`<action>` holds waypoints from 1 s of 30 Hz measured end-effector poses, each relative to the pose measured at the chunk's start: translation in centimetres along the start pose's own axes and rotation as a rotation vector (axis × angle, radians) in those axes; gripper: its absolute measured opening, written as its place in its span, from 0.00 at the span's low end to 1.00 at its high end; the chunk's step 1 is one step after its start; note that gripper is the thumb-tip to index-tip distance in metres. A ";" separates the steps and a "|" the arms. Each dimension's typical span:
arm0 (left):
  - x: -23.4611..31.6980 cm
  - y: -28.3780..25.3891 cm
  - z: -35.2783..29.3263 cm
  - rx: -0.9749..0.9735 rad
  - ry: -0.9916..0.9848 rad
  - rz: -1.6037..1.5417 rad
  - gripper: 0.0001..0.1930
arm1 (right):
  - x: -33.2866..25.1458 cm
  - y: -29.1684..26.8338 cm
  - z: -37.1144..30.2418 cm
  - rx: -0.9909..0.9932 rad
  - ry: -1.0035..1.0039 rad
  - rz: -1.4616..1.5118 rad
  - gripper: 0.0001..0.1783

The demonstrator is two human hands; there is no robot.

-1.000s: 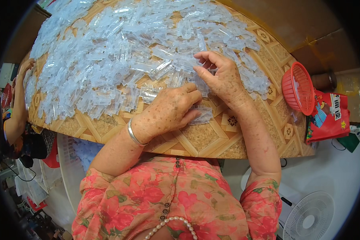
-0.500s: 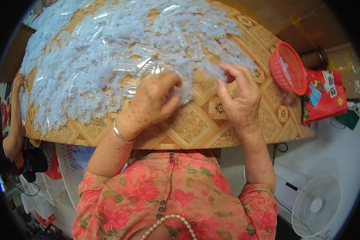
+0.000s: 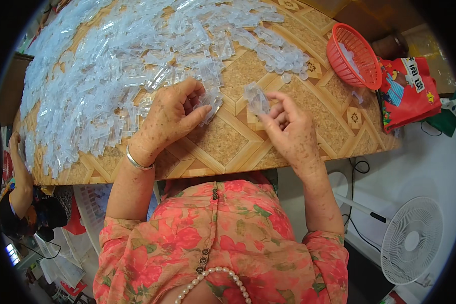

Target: The person sits at a wooden table and assembles small, clear plastic components by hand. They pick up individual parts from a large pile, fit them together, and place the assembled units back onto the table. The task involves repetitive manual manipulation of the plastic pieces without the use of tools.

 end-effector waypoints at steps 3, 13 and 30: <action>0.3 0.0 0.0 0.019 0.029 0.019 0.13 | -0.4 0.2 -0.6 -0.057 -0.035 0.009 0.23; 0.2 0.1 0.0 -0.028 0.024 0.039 0.13 | -1.3 0.7 1.4 -0.093 -0.088 -0.174 0.31; 0.4 0.1 -0.2 0.031 0.080 0.015 0.12 | -1.3 1.9 1.8 -0.098 0.117 -0.033 0.20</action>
Point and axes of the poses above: each hand's wrist, its own z-axis towards the middle knuckle, its own y-axis out of the palm, x = y × z, the point moved 5 cm from there along z, towards the middle knuckle, and after that the axes turned 9 degrees about y, right-handed, at the moved point
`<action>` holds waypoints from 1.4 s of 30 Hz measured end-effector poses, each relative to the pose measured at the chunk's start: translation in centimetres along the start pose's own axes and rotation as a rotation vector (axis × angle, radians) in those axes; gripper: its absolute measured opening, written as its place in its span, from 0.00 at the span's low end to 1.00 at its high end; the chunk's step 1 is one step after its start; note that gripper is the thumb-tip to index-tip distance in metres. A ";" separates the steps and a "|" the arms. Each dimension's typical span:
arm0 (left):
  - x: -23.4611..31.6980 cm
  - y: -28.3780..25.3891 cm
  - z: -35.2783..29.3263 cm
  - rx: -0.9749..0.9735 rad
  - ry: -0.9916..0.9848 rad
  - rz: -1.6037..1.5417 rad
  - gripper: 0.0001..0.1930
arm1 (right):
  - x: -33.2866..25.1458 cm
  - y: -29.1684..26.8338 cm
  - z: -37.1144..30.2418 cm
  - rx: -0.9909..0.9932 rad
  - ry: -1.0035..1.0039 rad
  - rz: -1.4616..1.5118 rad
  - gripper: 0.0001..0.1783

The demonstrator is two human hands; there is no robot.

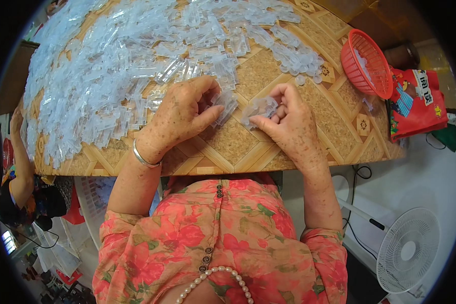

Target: The person sits at a wooden table and assembles small, clear plastic components by hand. They pick up individual parts from a large pile, fit them together, and place the assembled units back onto the table. The task involves repetitive manual manipulation of the plastic pieces without the use of tools.

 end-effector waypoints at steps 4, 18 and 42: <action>-0.2 0.0 0.0 0.019 -0.107 -0.133 0.10 | -0.5 0.1 -0.4 0.185 -0.172 0.272 0.16; -0.1 -0.1 0.1 0.011 -0.354 -1.136 0.11 | -5.9 1.6 -2.9 0.288 -0.804 -0.080 0.22; 0.8 0.5 0.2 -0.089 -0.268 -1.206 0.30 | -6.0 1.2 -2.8 0.208 -0.806 -0.084 0.51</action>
Point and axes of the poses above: each hand's wrist, its own z-axis towards the middle knuckle, its own y-axis out of the palm, x = y × z, the point moved 5 cm from there along z, towards the middle knuckle, and after that the axes turned 9 degrees about y, right-handed, at the moved point
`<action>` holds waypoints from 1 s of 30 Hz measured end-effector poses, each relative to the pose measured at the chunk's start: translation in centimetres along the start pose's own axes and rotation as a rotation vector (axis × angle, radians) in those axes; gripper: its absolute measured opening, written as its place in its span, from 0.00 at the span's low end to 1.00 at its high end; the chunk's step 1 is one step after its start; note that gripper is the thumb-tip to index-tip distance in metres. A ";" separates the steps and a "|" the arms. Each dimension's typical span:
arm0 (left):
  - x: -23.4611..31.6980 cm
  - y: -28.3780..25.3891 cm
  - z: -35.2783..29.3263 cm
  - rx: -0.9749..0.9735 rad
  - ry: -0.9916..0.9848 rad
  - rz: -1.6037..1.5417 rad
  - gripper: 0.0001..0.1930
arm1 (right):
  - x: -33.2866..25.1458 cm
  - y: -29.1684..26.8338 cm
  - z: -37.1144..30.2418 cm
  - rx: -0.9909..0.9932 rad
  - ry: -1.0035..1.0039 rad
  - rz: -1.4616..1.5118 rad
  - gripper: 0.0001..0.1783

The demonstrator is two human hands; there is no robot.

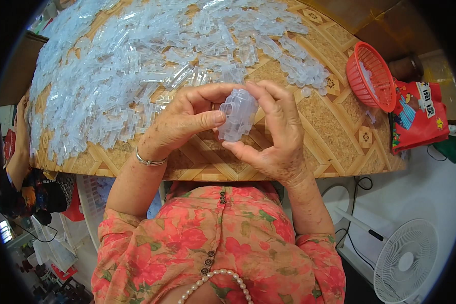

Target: The person sits at a wooden table and assembles small, clear plastic components by hand. They pick up individual parts from a large pile, fit them together, and place the assembled units back onto the table. The task involves repetitive manual manipulation of the plastic pieces without the use of tools.

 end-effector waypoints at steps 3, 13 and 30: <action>0.4 -0.1 0.0 0.002 -0.007 -0.011 0.29 | 0.2 0.4 0.0 0.001 0.034 -0.011 0.50; 0.3 -0.5 -0.1 0.036 0.013 0.094 0.28 | 0.3 0.7 0.0 0.012 -0.003 0.041 0.48; 0.0 -0.6 0.0 0.039 0.049 0.125 0.29 | 0.6 1.4 -0.3 0.023 0.009 0.136 0.49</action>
Point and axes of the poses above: each hand's wrist, its own z-axis towards the middle knuckle, its own y-axis out of the palm, x = y × z, the point moved 5 cm from there along z, towards the middle knuckle, and after that the axes turned 9 degrees about y, right-handed, at the moved point
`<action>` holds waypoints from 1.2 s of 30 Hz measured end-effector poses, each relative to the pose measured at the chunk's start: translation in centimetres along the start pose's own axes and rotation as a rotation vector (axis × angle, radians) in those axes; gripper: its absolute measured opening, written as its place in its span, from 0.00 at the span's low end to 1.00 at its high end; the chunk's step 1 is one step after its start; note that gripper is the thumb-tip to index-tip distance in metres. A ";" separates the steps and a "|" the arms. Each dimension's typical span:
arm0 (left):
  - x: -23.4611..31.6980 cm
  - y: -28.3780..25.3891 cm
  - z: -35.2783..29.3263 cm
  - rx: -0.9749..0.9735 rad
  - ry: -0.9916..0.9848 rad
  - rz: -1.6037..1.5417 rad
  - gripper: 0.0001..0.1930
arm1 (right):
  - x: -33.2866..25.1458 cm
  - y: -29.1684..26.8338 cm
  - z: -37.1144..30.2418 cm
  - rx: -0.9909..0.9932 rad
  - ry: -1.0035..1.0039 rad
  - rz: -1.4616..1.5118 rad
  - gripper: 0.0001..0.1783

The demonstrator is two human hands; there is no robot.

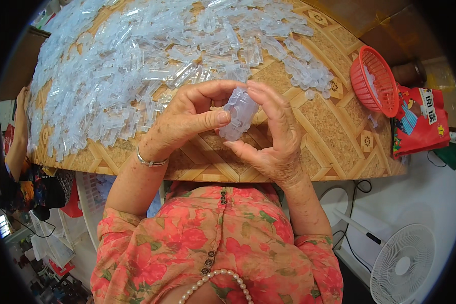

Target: The person sits at a wooden table and assembles small, clear plastic components by hand. They pick up individual parts from a large pile, fit them together, and place the assembled units back onto the table. The task involves repetitive manual manipulation of the plastic pieces without the use of tools.

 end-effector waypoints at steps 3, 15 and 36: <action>0.1 0.1 0.1 -0.002 0.019 -0.016 0.29 | 0.1 0.1 0.0 -0.005 -0.002 -0.007 0.49; 0.0 0.0 0.1 -0.044 0.037 0.092 0.28 | 0.7 0.1 -0.3 0.027 -0.018 -0.037 0.48; -0.6 0.1 -0.1 -0.086 -0.059 -0.001 0.26 | 1.0 0.3 -1.0 0.066 -0.075 -0.033 0.49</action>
Point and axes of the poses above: each hand's wrist, its own z-axis towards the middle knuckle, its own y-axis out of the palm, x = y × z, the point moved 5 cm from there along z, towards the middle knuckle, and after that the axes turned 9 degrees about y, right-handed, at the moved point
